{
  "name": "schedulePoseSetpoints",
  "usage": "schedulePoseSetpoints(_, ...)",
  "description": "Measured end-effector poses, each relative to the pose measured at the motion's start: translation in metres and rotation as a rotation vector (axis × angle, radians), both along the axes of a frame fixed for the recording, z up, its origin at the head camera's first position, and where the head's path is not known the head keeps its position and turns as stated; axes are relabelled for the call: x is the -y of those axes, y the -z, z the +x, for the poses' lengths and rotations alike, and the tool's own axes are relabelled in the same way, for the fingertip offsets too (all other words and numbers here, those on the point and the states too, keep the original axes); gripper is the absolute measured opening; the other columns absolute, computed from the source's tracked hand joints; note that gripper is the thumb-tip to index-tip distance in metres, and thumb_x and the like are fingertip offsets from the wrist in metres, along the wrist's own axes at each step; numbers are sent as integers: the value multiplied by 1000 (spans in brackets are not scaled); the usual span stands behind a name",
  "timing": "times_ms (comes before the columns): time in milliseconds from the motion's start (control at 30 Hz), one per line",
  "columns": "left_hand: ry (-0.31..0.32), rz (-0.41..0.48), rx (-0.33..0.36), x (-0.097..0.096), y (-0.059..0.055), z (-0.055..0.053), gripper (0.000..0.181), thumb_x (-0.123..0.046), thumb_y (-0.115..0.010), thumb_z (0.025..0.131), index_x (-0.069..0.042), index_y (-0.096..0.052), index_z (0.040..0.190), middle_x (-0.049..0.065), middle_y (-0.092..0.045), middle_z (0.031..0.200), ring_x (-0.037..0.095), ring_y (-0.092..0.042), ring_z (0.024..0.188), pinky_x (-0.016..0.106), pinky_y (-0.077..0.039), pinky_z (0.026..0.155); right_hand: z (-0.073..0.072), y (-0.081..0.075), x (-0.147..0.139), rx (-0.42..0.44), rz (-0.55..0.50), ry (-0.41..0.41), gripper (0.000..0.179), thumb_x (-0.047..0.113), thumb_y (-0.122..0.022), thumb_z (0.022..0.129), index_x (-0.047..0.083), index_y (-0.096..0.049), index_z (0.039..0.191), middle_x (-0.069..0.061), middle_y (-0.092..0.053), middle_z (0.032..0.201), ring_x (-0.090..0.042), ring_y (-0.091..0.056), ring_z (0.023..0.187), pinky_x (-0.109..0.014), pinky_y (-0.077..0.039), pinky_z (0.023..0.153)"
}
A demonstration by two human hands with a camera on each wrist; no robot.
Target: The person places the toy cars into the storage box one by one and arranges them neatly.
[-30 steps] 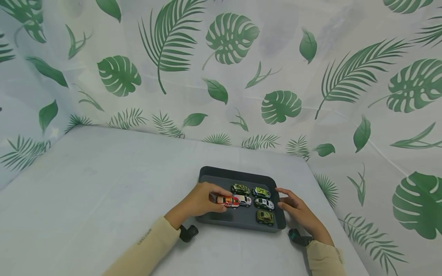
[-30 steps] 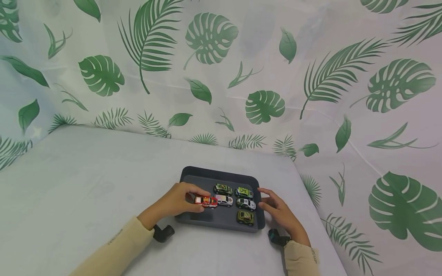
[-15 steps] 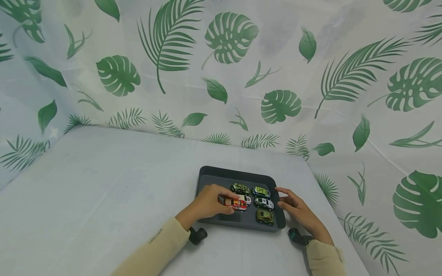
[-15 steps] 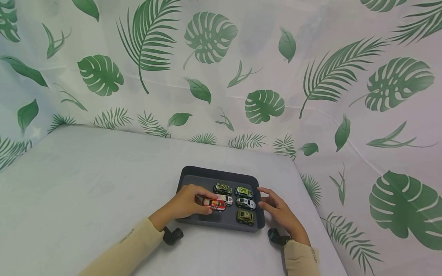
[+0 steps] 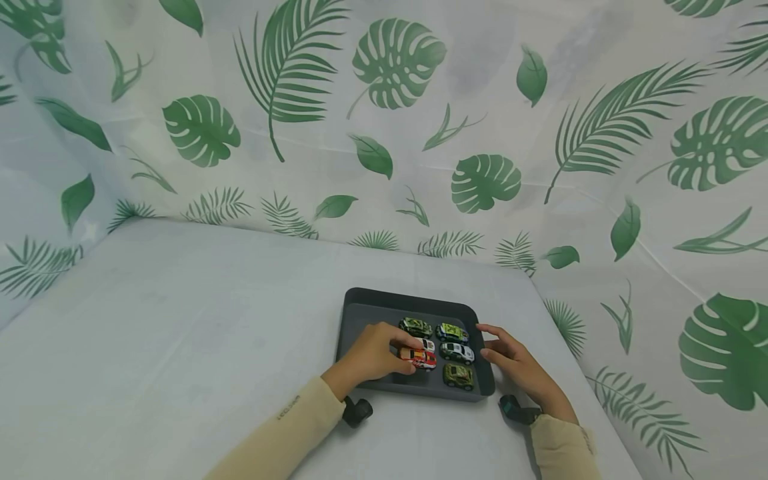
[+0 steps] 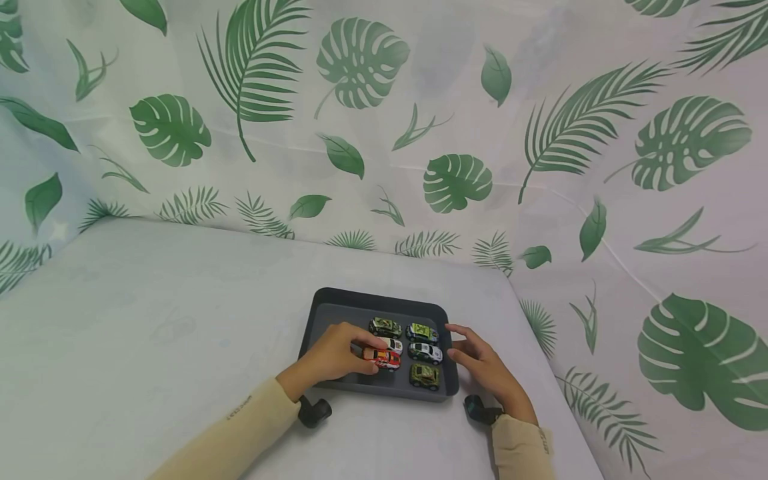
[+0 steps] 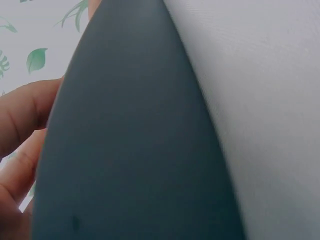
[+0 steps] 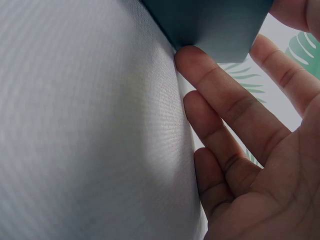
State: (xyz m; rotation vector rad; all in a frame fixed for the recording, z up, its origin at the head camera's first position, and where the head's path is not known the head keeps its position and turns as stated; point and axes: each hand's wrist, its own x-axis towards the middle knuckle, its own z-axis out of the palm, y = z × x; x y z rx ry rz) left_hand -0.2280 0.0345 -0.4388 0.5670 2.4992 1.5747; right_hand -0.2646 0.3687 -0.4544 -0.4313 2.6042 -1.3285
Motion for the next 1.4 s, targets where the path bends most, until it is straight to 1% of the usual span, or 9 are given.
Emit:
schedulePoseSetpoints(167, -21, -3, 5, -5, 2, -1, 33, -4, -93, 85, -13, -85, 116, -1, -80, 108, 17, -71, 102, 41, -59, 92, -1, -1, 1, 8, 3, -5, 56, 17, -62, 111, 3, -42, 162, -29, -63, 141, -38, -64, 126, -64, -49, 108)
schedulePoseSetpoints(267, -33, -10, 3, -8, 2, -2, 32, -4, -93, 84, -14, -86, 114, -4, -80, 97, 12, -70, 93, 47, -57, 100, -1, -1, 2, 12, 1, -4, 56, 17, -62, 112, 3, -42, 162, -28, -64, 140, -36, -65, 125, -62, -49, 108)
schedulePoseSetpoints(367, -36, -23, 3, -11, 2, -1, 31, -3, -94, 83, -13, -86, 112, -7, -74, 79, 7, -66, 78, 55, -48, 113, -2, -2, 2, 13, -1, -7, 56, 16, -61, 112, 2, -41, 162, -28, -64, 140, -36, -65, 125, -63, -49, 108)
schedulePoseSetpoints(500, -39, -55, 5, -15, 2, 0, 30, -3, -94, 83, -14, -87, 110, -10, -67, 67, 5, -60, 65, 52, -52, 109, -1, -1, 2, 18, -10, -3, 57, 16, -62, 111, 1, -41, 162, -29, -64, 140, -38, -65, 125, -66, -48, 108)
schedulePoseSetpoints(567, -46, -74, 7, -17, 3, 0, 30, -3, -94, 83, -15, -87, 109, -12, -67, 67, 4, -59, 64, 46, -57, 96, -1, -1, 2, 19, -10, -1, 57, 15, -62, 111, 1, -41, 162, -29, -64, 140, -38, -65, 125, -66, -48, 108)
schedulePoseSetpoints(733, -64, -102, 17, -19, 5, 0, 31, -4, -96, 81, -16, -87, 108, -11, -68, 68, 5, -60, 66, 39, -58, 89, -1, -1, 2, 27, -5, 13, 57, 16, -63, 111, 2, -42, 162, -28, -64, 140, -37, -65, 125, -64, -48, 108)
schedulePoseSetpoints(1000, -97, -129, 30, -23, 7, -1, 31, -5, -98, 78, -18, -88, 104, -10, -70, 69, 8, -61, 70, 45, -60, 89, 1, -2, 2, 29, -1, 6, 58, 17, -62, 111, 2, -41, 163, -30, -62, 142, -41, -63, 128, -68, -46, 109)
schedulePoseSetpoints(1233, -143, -178, 24, -26, 6, -1, 31, -6, -100, 75, -22, -87, 98, -7, -81, 96, 17, -70, 87, 48, -60, 87, 1, -2, 2, 23, 8, 18, 57, 20, -62, 111, 4, -42, 162, -29, -63, 142, -40, -63, 128, -70, -44, 111)
schedulePoseSetpoints(1400, -173, -268, -23, -27, 6, 0, 31, -12, -101, 75, -27, -87, 98, -11, -81, 98, 19, -71, 91, 50, -58, 86, 1, -2, 1, 20, 3, 14, 57, 20, -62, 111, 5, -42, 163, -30, -62, 142, -43, -63, 129, -73, -43, 111)
